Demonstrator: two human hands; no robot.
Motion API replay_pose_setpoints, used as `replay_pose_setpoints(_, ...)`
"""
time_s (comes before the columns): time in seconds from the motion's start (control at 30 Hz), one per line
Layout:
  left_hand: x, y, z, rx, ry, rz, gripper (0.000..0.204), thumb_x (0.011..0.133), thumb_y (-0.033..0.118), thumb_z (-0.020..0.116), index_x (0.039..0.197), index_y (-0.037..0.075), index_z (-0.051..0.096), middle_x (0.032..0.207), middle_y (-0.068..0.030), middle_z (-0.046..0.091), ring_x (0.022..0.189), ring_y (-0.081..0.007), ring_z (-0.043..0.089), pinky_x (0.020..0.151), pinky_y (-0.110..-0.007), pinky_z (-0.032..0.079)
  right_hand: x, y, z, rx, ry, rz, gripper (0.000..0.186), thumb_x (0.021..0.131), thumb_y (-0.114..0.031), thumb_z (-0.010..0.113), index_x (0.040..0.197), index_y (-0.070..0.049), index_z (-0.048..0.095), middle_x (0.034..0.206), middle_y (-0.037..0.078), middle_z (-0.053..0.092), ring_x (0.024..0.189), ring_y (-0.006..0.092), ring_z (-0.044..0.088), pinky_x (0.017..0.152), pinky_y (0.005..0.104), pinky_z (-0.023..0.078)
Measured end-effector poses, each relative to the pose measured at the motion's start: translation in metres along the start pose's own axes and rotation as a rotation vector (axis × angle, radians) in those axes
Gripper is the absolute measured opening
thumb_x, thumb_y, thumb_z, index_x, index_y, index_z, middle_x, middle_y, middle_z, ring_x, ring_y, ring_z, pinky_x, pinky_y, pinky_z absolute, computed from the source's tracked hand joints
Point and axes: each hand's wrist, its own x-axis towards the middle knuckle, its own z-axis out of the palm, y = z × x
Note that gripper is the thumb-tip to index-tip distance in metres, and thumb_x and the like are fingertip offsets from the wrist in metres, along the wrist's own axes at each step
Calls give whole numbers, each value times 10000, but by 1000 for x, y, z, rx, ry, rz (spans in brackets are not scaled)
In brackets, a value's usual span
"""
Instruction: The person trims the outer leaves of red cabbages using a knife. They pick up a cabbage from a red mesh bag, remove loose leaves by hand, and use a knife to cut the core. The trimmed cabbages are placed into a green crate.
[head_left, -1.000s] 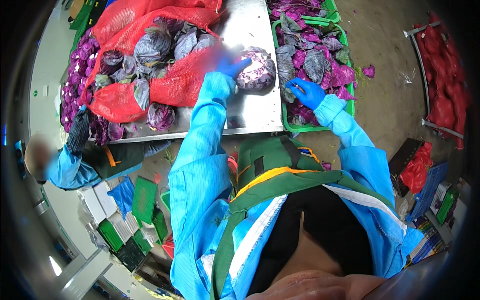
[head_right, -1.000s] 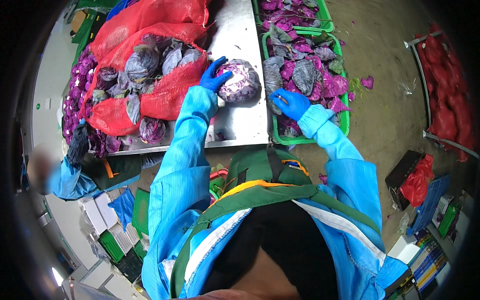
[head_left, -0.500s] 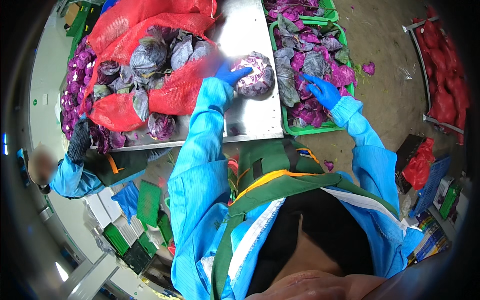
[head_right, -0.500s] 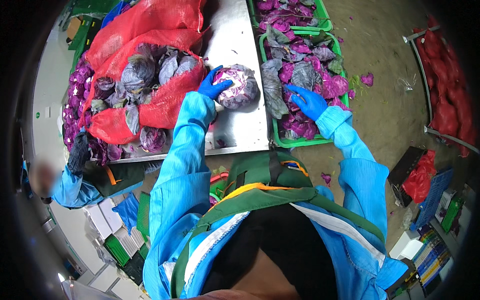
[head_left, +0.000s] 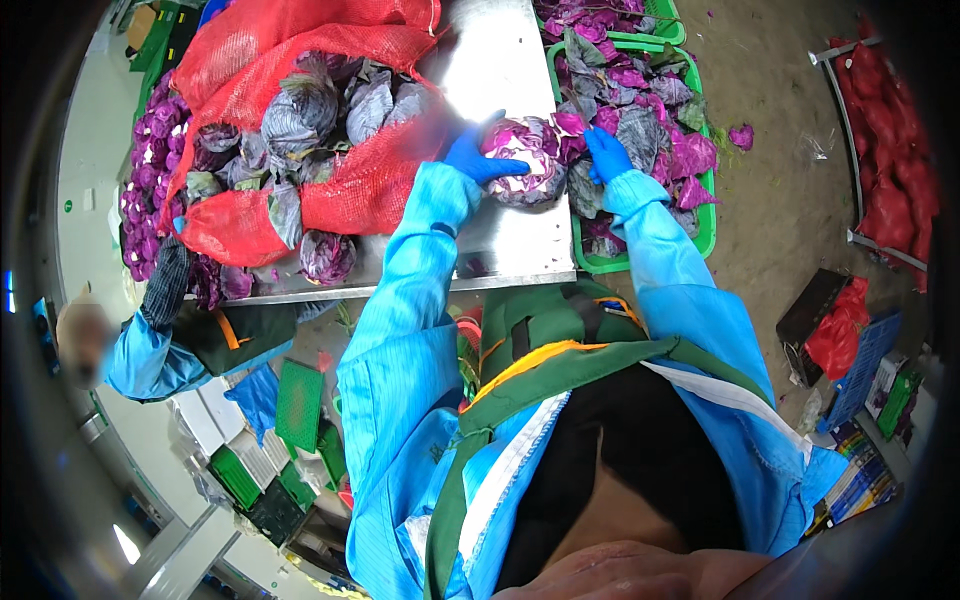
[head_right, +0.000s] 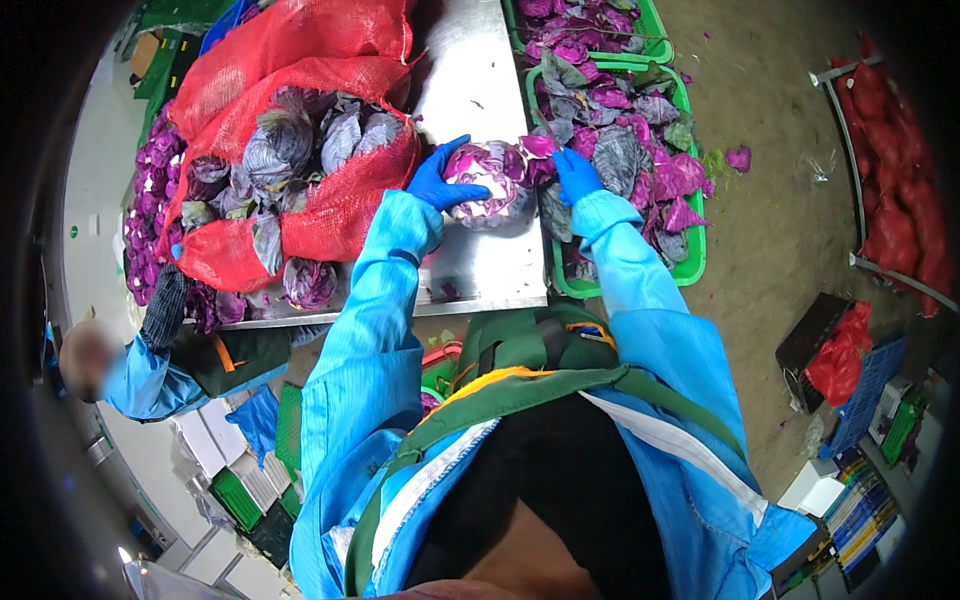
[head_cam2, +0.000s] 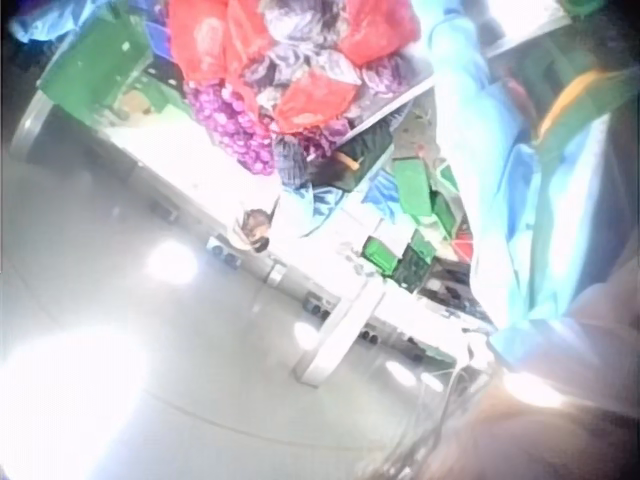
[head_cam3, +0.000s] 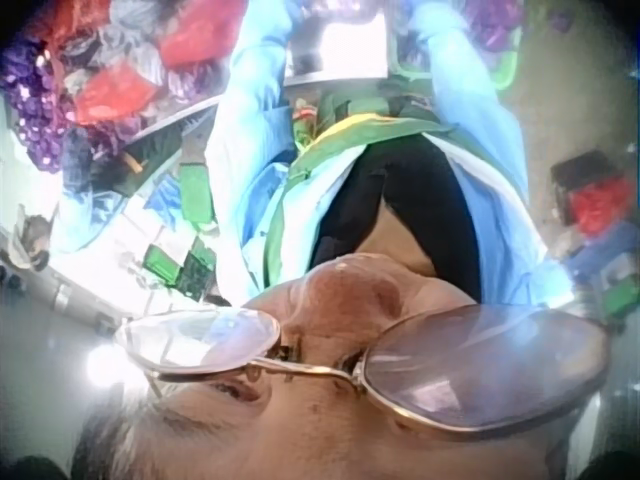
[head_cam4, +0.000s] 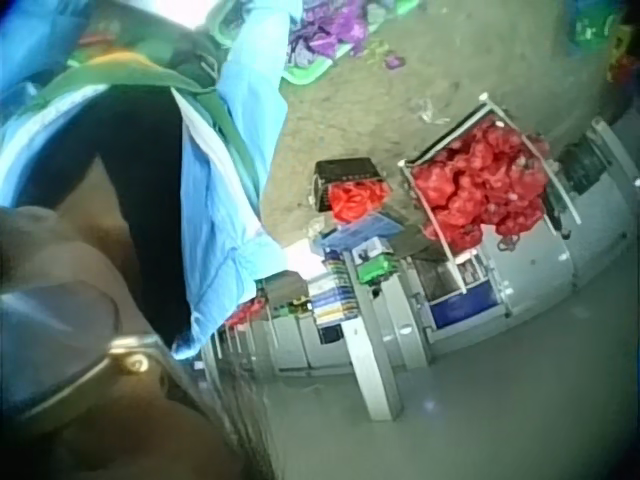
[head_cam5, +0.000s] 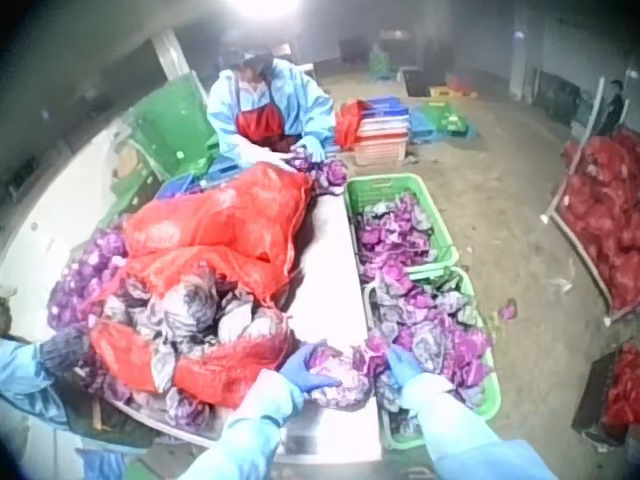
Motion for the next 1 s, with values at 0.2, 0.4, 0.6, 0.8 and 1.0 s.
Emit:
replay_pose_setpoints(0.2, -7, -55, 37, 7, 633, 148, 1085, 532, 241, 922, 1385, -2, 297, 1304, -206, 450, 1155, -285, 509, 987, -376, 439, -60, -45, -28, -403, 196, -776, 552, 985, -336, 412, 1467, -122, 250, 1273, 205, 534, 1009, 329, 619, 784, 358, 505)
replay_pose_setpoints(0.4, -4, -48, 24, 49, 448, 152, 1141, 514, 280, 926, 1399, 5, 260, 1328, -204, 420, 1192, -285, 478, 1005, -374, 429, -83, -112, -6, -951, -219, -713, 554, 975, -422, 376, 1478, -270, 200, 1474, 144, 320, 1109, 368, 562, 858, 404, 493)
replay_pose_setpoints(0.6, -8, -26, 14, 10, 236, 120, 1131, 510, 227, 927, 1414, 33, 276, 1326, -190, 448, 1181, -277, 498, 1008, -390, 427, 2, -97, 7, -467, 45, -613, 457, 960, -449, 435, 1338, -194, 475, 1124, 203, 620, 1019, 367, 608, 851, 406, 484)
replay_pose_setpoints(0.8, -3, -30, 13, -369, 512, 204, 904, 660, 129, 850, 1383, -17, 326, 1331, -209, 456, 1182, -270, 497, 998, -386, 430, -3, -53, 0, -94, 153, -447, 494, 821, -317, 663, 1208, -40, 531, 894, 164, 655, 754, 245, 641, 659, 372, 510)
replay_pose_setpoints(1.0, -5, -40, 68, 376, 771, 325, 1117, 488, 352, 925, 1363, 1, 324, 1316, -204, 420, 1204, -313, 451, 1004, -414, 405, -52, -12, 7, 254, 229, -172, 277, 798, -227, 702, 956, -44, 567, 630, 53, 565, 467, 146, 517, 403, 313, 417)
